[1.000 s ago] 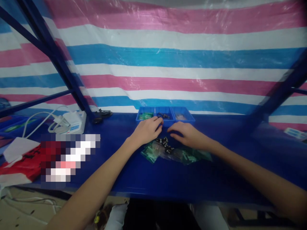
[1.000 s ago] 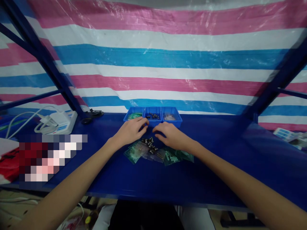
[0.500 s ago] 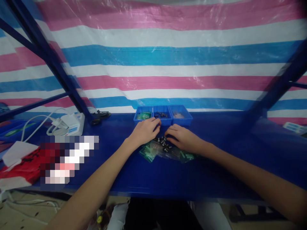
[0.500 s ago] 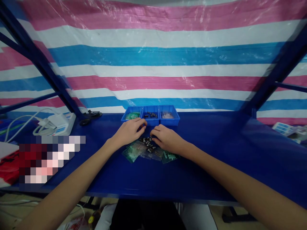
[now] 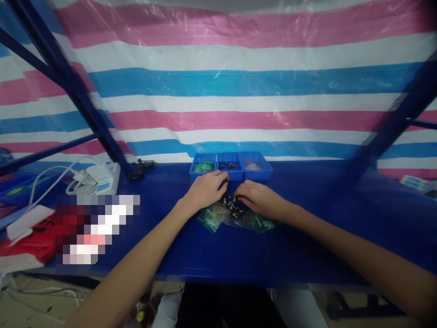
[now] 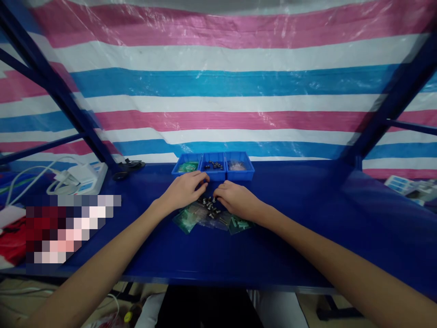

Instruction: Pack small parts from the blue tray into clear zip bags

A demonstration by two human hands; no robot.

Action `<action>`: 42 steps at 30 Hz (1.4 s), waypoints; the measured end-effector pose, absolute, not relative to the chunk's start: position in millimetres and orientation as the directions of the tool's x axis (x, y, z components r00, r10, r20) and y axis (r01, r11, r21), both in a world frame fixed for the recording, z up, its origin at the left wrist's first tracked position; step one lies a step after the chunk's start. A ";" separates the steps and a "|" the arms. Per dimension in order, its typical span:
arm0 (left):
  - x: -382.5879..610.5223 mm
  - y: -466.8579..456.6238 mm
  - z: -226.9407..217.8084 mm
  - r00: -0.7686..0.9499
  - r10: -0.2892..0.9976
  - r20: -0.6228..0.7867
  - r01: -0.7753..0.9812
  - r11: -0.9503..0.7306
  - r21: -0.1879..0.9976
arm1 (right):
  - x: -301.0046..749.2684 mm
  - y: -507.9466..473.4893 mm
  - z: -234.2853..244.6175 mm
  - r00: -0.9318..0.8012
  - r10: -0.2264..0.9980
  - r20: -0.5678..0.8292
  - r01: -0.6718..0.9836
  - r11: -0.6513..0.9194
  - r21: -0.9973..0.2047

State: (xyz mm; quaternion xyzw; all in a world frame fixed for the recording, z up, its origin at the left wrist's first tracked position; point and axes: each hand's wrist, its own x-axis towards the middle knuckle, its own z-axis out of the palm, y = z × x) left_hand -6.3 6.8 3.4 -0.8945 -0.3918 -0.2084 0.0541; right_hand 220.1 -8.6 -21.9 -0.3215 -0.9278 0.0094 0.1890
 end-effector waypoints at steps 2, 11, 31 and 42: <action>-6.2 6.7 2.8 0.608 0.678 0.413 0.723 -0.687 0.063 | 220.1 -8.8 -21.9 -0.724 0.601 0.337 0.601 0.790 -0.120; -5.4 6.8 1.4 0.616 0.679 0.399 0.727 -0.685 0.042 | 220.6 -10.2 -21.1 -0.713 0.628 0.312 0.641 0.764 -0.073; -3.4 5.1 0.8 0.636 0.688 0.349 0.729 -0.684 0.021 | 221.1 -7.3 -22.8 -0.661 0.618 0.426 0.626 0.767 -0.141; -3.2 7.2 -0.6 0.648 0.680 0.344 0.719 -0.695 0.020 | 220.4 -5.9 -25.2 -0.623 0.620 0.476 0.624 0.761 -0.175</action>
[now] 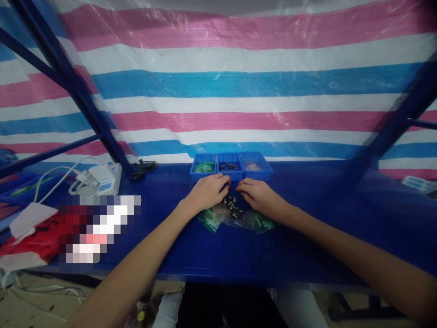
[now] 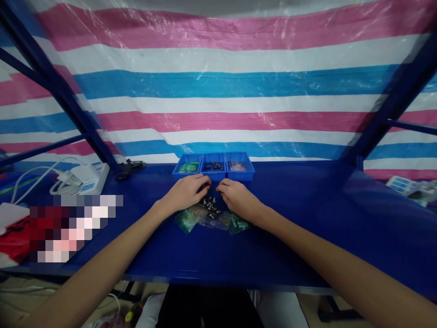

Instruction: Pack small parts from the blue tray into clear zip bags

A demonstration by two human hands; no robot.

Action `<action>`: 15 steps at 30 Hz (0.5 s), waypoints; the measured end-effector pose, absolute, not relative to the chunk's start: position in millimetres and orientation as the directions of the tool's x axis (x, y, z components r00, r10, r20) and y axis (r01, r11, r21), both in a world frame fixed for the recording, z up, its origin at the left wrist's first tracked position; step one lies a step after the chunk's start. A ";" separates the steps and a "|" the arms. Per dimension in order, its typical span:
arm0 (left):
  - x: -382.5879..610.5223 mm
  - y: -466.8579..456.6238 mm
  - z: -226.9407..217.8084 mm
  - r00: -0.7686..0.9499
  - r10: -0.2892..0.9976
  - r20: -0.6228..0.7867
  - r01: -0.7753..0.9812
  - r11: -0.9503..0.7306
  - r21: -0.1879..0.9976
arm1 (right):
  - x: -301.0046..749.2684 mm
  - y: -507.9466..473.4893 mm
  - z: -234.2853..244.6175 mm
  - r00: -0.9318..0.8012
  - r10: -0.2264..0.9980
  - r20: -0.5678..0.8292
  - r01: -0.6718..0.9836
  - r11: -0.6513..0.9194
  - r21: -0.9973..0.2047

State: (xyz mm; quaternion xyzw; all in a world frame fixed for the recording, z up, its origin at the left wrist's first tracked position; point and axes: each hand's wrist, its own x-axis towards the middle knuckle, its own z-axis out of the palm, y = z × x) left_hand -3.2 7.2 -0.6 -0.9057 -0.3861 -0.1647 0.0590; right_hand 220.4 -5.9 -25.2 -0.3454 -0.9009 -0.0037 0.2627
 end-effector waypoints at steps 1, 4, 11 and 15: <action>-3.1 7.3 -0.9 0.649 0.678 0.344 0.718 -0.696 0.017 | 220.2 -6.1 -24.5 -0.617 0.624 0.480 0.628 0.758 -0.178; -2.8 7.2 -1.3 0.655 0.676 0.338 0.715 -0.699 0.015 | 220.3 -6.5 -22.1 -0.594 0.635 0.494 0.639 0.746 -0.190; -2.7 7.5 -1.3 0.657 0.680 0.325 0.712 -0.701 0.027 | 219.7 -7.7 -20.2 -0.558 0.680 0.476 0.663 0.710 -0.236; -3.2 7.9 -1.7 0.655 0.681 0.329 0.714 -0.699 0.025 | 218.4 -9.7 -19.2 -0.572 0.698 0.430 0.677 0.698 -0.234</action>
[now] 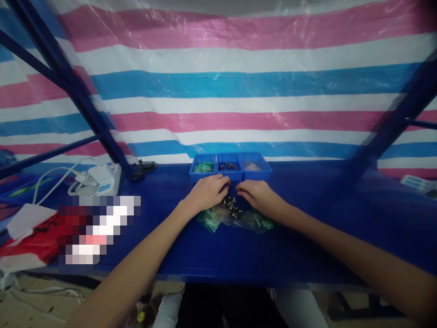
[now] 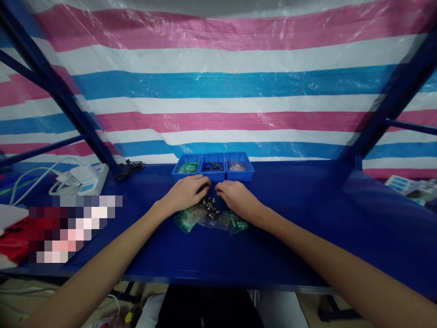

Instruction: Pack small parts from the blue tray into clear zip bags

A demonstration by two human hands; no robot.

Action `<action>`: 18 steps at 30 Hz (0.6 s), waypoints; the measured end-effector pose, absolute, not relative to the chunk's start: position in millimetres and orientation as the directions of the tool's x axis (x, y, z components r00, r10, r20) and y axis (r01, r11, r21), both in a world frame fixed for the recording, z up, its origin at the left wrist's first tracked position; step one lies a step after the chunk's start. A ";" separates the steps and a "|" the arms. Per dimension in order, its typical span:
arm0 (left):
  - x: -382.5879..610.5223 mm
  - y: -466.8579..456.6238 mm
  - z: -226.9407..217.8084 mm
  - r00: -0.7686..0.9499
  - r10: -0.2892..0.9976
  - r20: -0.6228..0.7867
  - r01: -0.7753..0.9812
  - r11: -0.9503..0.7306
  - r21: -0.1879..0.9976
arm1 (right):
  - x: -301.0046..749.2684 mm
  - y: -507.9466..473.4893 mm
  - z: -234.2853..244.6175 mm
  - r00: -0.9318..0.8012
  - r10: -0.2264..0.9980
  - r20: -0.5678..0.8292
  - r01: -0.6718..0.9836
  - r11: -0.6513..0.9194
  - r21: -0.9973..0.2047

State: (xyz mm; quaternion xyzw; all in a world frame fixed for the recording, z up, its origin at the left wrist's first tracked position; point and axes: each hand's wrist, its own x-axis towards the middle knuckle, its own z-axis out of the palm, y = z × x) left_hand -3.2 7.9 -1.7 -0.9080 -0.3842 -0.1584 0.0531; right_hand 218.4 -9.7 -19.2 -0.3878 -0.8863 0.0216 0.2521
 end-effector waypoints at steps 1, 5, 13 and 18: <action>-3.3 7.9 -1.7 0.654 0.681 0.329 0.715 -0.699 0.025 | 218.1 -10.1 -18.8 -0.575 0.702 0.421 0.680 0.696 -0.232; -3.4 7.3 -1.4 0.657 0.680 0.326 0.714 -0.700 0.020 | 217.5 -11.7 -17.1 -0.571 0.717 0.400 0.700 0.679 -0.218; -1.3 4.2 0.8 0.676 0.655 0.339 0.693 -0.721 0.011 | 217.0 -15.5 -17.1 -0.501 0.771 0.393 0.748 0.614 -0.250; 0.3 3.3 1.0 0.690 0.639 0.341 0.680 -0.733 -0.003 | 214.2 -15.5 -16.0 -0.476 0.682 0.555 0.633 0.704 -0.321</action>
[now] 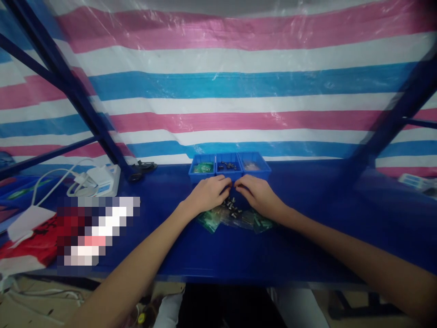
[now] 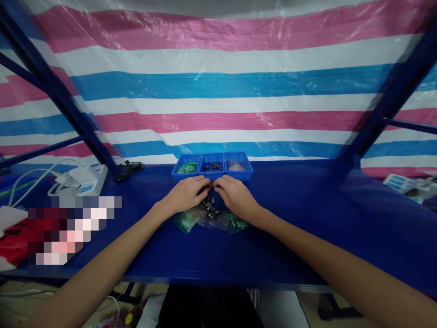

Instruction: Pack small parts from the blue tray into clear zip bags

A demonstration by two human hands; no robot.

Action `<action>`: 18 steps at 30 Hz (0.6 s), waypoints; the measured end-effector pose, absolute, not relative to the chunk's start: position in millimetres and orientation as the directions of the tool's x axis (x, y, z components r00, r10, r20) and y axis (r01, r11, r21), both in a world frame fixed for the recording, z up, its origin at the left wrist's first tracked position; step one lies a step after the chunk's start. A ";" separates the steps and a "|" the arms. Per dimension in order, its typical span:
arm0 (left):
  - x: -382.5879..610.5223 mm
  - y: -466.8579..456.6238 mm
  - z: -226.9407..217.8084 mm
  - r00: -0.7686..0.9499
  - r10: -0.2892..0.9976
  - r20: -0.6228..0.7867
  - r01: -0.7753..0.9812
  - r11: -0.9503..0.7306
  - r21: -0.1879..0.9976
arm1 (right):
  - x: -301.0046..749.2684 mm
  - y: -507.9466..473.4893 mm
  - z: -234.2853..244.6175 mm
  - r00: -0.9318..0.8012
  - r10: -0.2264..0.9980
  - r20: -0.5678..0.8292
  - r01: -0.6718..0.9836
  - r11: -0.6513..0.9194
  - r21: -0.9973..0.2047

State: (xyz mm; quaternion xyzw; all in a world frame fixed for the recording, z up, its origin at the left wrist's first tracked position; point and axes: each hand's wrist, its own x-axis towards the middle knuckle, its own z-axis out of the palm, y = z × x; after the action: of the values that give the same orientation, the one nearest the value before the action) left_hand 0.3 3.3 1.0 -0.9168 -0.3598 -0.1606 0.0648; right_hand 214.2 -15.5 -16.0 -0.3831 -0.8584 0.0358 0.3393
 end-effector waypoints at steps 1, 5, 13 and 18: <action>0.4 3.5 0.8 0.691 0.636 0.344 0.678 -0.735 -0.004 | 213.4 -15.8 -15.6 -0.467 0.671 0.577 0.620 0.713 -0.328; 0.0 4.6 -0.4 0.694 0.631 0.348 0.673 -0.739 -0.002 | 211.0 -18.1 -14.0 -0.418 0.706 0.571 0.587 0.690 -0.423; -0.6 5.8 -0.3 0.700 0.611 0.369 0.648 -0.761 0.031 | 209.9 -18.3 -12.6 -0.358 0.784 0.508 0.522 0.619 -0.587; -1.0 6.6 1.3 0.713 0.583 0.389 0.595 -0.797 0.105 | 211.1 -16.2 -13.5 -0.303 0.833 0.463 0.438 0.553 -0.708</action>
State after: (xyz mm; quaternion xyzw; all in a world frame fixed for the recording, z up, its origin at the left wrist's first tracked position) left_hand -1.0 6.6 1.3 -0.9254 -0.3184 -0.2054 0.0140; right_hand 211.1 -16.2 -13.5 -0.4113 -0.7727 0.2329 0.4237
